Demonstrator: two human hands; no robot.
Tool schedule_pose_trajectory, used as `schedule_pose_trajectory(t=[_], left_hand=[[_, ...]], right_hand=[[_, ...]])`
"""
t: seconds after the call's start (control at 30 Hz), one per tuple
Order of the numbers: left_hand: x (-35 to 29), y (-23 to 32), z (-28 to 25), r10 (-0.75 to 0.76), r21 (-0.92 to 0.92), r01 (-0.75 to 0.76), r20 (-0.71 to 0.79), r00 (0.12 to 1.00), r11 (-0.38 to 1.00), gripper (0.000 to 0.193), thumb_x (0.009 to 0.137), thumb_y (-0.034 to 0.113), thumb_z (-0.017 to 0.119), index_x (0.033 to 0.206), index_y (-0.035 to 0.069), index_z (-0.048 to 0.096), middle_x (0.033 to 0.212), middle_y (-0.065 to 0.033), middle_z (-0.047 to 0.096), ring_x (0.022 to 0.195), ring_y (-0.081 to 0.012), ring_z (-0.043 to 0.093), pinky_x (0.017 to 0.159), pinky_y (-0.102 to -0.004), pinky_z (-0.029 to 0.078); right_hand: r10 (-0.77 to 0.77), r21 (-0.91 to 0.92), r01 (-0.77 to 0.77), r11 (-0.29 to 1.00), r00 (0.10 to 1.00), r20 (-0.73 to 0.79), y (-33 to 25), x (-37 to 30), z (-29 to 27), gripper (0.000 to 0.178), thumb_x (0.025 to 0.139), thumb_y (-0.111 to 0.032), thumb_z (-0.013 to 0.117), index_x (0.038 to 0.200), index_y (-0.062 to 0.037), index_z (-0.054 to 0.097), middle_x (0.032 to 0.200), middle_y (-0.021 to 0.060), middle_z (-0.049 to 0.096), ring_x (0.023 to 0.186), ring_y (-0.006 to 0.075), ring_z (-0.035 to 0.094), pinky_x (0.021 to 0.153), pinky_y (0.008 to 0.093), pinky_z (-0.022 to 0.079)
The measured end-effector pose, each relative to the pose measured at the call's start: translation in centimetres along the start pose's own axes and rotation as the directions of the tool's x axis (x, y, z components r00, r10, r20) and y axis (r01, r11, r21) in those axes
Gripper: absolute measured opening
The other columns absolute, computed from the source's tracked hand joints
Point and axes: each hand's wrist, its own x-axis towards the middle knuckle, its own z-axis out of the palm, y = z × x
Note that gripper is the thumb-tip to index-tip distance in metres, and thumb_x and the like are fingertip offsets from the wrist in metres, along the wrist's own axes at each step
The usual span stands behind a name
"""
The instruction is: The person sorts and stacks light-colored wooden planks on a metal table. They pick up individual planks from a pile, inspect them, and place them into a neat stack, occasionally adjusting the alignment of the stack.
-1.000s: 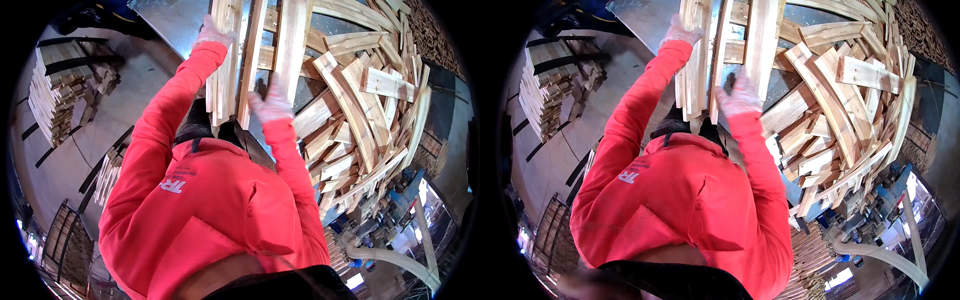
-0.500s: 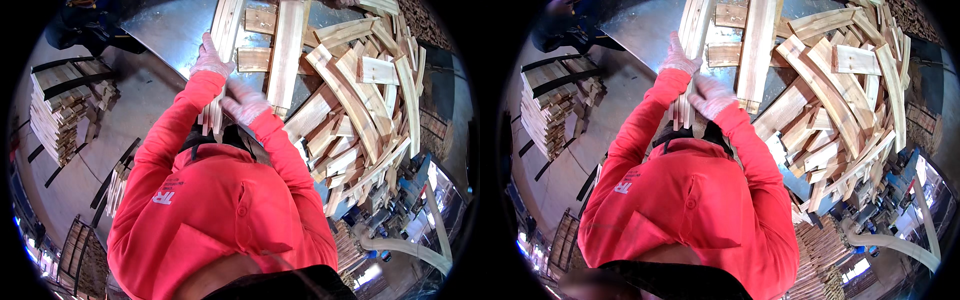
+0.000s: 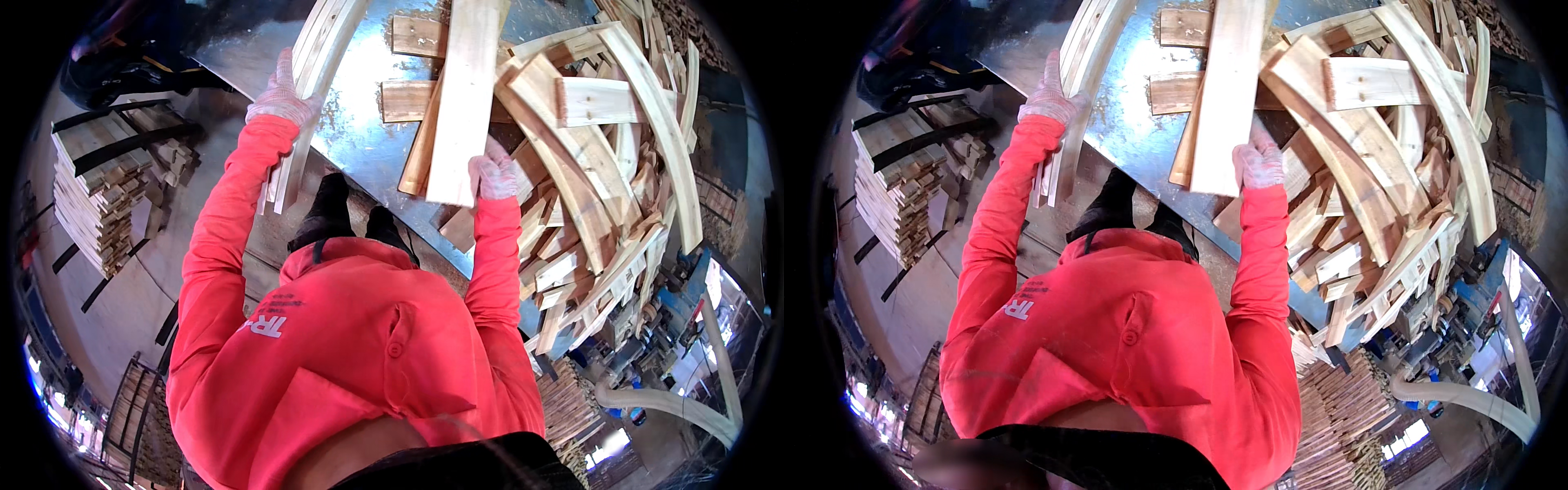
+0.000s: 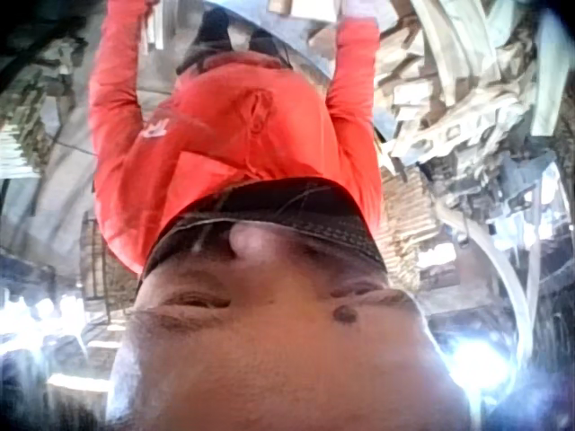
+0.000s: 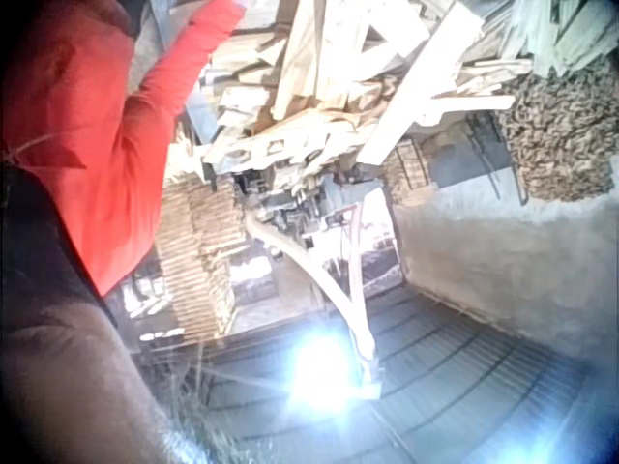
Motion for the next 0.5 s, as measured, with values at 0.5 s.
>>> schedule_pose_trajectory(t=[0.5], left_hand=[[-1.0, 1.7, -0.9, 0.054, 0.175, -0.046, -0.041, 0.998, 0.984, 0.112, 0.070, 0.054, 0.073, 0.152, 0.015, 0.008, 0.144, -0.0196, 0.040, 0.124, -0.0397, 0.050, 0.100, -0.0451, 0.043]], right_hand=[[-0.047, -0.653, 0.370, 0.661, 0.888, 0.457, 6.9, -1.1, 19.5, 0.049, 0.091, -0.019, 0.059, 0.135, -0.0005, 0.047, 0.115, 0.0197, 0.064, 0.105, 0.0294, 0.063, 0.094, 0.0354, 0.047]])
